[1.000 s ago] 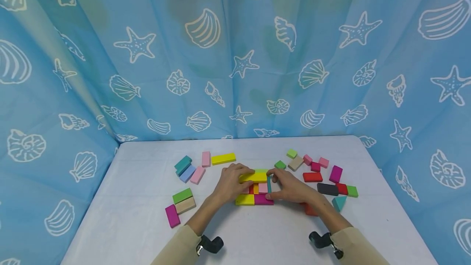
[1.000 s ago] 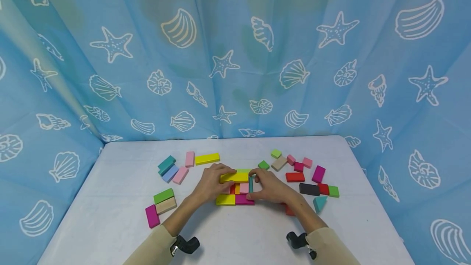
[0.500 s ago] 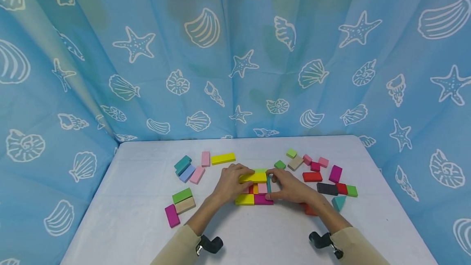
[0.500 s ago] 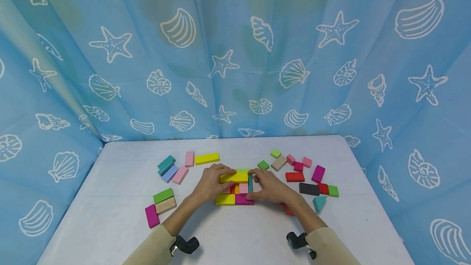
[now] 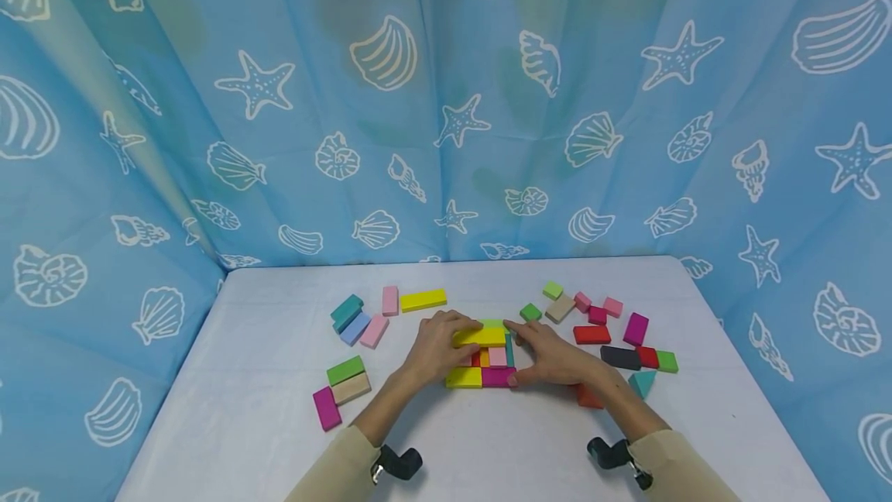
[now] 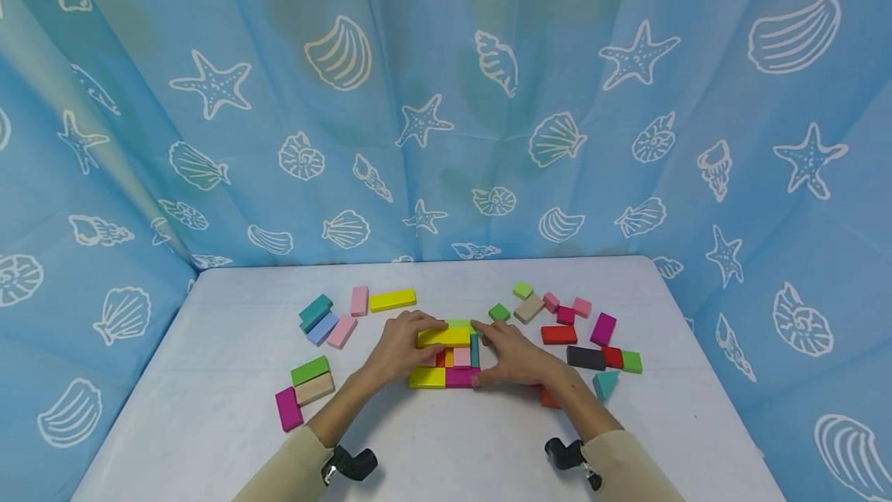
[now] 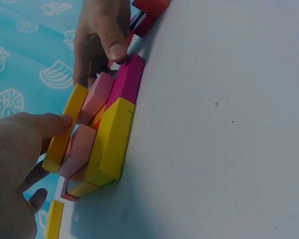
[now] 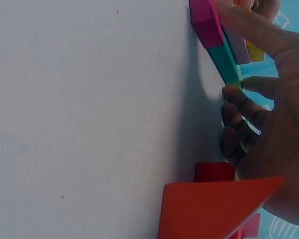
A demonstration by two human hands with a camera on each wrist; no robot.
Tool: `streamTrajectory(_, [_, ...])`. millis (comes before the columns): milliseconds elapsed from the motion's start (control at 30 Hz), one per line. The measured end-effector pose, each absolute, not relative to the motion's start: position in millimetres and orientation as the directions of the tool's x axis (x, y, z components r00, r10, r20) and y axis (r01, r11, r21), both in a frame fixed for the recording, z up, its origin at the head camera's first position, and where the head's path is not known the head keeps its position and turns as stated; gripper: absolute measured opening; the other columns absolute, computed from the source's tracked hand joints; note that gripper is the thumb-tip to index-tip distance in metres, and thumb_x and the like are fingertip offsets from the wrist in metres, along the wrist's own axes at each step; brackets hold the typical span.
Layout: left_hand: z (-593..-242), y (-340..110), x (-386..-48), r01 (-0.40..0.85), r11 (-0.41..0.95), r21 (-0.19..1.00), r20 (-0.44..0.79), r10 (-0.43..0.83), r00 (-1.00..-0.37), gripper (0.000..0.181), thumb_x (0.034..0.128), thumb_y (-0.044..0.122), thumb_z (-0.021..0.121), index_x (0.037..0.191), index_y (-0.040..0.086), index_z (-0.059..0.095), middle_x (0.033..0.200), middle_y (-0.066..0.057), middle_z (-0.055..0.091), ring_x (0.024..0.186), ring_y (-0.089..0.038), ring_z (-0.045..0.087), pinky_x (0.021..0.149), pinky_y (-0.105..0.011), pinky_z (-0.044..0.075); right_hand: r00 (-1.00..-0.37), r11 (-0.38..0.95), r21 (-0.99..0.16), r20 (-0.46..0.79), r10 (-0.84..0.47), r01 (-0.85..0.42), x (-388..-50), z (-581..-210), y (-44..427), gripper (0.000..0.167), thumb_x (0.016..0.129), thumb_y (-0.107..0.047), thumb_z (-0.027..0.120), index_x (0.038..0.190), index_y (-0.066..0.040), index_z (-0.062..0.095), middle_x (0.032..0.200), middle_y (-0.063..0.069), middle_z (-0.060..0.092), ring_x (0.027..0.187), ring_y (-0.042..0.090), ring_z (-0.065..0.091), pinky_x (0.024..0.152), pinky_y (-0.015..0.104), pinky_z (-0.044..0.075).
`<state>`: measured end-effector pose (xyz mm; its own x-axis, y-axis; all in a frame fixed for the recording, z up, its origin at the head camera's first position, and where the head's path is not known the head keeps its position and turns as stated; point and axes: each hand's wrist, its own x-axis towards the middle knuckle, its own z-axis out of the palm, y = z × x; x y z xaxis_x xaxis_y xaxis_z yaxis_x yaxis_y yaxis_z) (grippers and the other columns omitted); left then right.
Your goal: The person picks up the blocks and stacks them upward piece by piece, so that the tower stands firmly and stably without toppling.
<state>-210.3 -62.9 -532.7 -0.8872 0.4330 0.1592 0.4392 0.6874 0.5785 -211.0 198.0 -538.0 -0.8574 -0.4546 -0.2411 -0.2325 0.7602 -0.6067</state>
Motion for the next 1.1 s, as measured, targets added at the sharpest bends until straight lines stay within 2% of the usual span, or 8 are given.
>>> streamTrajectory(133, [-533, -67, -214, 0.397, 0.668, 0.629, 0.148, 0.399, -0.905, 0.039, 0.0924, 0.04, 0.072, 0.128, 0.024, 0.07, 0.123, 0.008, 0.067, 0.117, -0.015, 0.056, 0.104, -0.044, 0.044, -0.857, 0.764, -0.604, -0.248, -0.451, -0.228, -211, -538, 198, 0.109, 0.066, -0.054, 0.088, 0.157, -0.029, 0.034, 0.132, -0.002, 0.052, 0.127, 0.021, 0.045, 0.099, 0.054, 0.051])
streamTrajectory(267, [-533, -79, -223, 0.338, 0.651, 0.68, 0.139, 0.339, -0.931, 0.041, 0.0942, 0.044, 0.069, 0.13, 0.023, 0.069, 0.127, 0.006, 0.067, 0.123, -0.019, 0.055, 0.106, -0.048, 0.045, -0.861, 0.769, -0.6, -0.248, -0.443, -0.222, -211, -536, 198, 0.109, 0.067, -0.051, 0.089, 0.158, -0.028, 0.034, 0.132, -0.002, 0.052, 0.127, 0.021, 0.044, 0.098, 0.052, 0.052])
streamTrajectory(367, [-533, -92, -232, 0.305, 0.659, 0.687, 0.145, 0.287, -0.947, 0.04, 0.0951, 0.04, 0.069, 0.13, 0.02, 0.069, 0.13, 0.002, 0.065, 0.128, -0.024, 0.053, 0.108, -0.055, 0.042, -0.867, 0.772, -0.598, -0.247, -0.433, -0.215, -210, -536, 197, 0.108, 0.067, -0.048, 0.09, 0.158, -0.028, 0.034, 0.131, -0.002, 0.052, 0.126, 0.02, 0.044, 0.096, 0.049, 0.054])
streamTrajectory(433, [-535, -102, -238, 0.283, 0.674, 0.683, 0.151, 0.249, -0.957, 0.038, 0.0954, 0.036, 0.07, 0.129, 0.019, 0.069, 0.131, 0.0, 0.065, 0.127, -0.024, 0.053, 0.108, -0.055, 0.042, -0.871, 0.775, -0.598, -0.248, -0.425, -0.207, -209, -535, 197, 0.108, 0.067, -0.047, 0.091, 0.157, -0.029, 0.034, 0.13, -0.003, 0.052, 0.126, 0.02, 0.044, 0.095, 0.046, 0.055])
streamTrajectory(600, [-540, -122, -250, 0.26, 0.739, 0.621, 0.193, 0.178, -0.965, 0.043, 0.0944, 0.028, 0.072, 0.135, 0.016, 0.065, 0.135, -0.004, 0.063, 0.127, -0.026, 0.053, 0.11, -0.053, 0.04, -0.874, 0.778, -0.595, -0.247, -0.418, -0.204, -208, -536, 198, 0.109, 0.066, -0.048, 0.091, 0.157, -0.03, 0.034, 0.131, -0.004, 0.051, 0.126, 0.019, 0.044, 0.093, 0.046, 0.055])
streamTrajectory(800, [-547, -130, -254, 0.204, 0.838, 0.507, 0.158, 0.143, -0.977, 0.051, 0.0924, 0.027, 0.075, 0.141, 0.016, 0.06, 0.141, -0.004, 0.06, 0.131, -0.026, 0.052, 0.113, -0.051, 0.036, -0.875, 0.782, -0.586, -0.243, -0.418, -0.211, -208, -538, 198, 0.109, 0.066, -0.049, 0.09, 0.158, -0.03, 0.034, 0.133, -0.004, 0.05, 0.128, 0.019, 0.043, 0.095, 0.048, 0.054])
streamTrajectory(967, [-552, -130, -253, 0.197, 0.886, 0.42, 0.174, 0.135, -0.976, 0.044, 0.0919, 0.024, 0.076, 0.134, 0.017, 0.066, 0.131, -0.003, 0.064, 0.123, -0.024, 0.055, 0.111, -0.048, 0.037, -0.87, 0.768, -0.601, -0.233, -0.434, -0.222, -208, -538, 198, 0.108, 0.068, -0.047, 0.09, 0.158, -0.027, 0.034, 0.131, -0.002, 0.051, 0.126, 0.021, 0.043, 0.096, 0.049, 0.054])
streamTrajectory(1100, [-553, -131, -251, 0.202, 0.879, 0.431, 0.194, 0.128, -0.973, 0.038, 0.0908, 0.023, 0.077, 0.128, 0.019, 0.07, 0.122, -0.003, 0.066, 0.115, -0.022, 0.056, 0.106, -0.045, 0.041, -0.869, 0.768, -0.599, -0.23, -0.437, -0.228, -207, -537, 198, 0.108, 0.069, -0.047, 0.09, 0.158, -0.026, 0.034, 0.131, -0.001, 0.051, 0.126, 0.021, 0.044, 0.097, 0.05, 0.053])
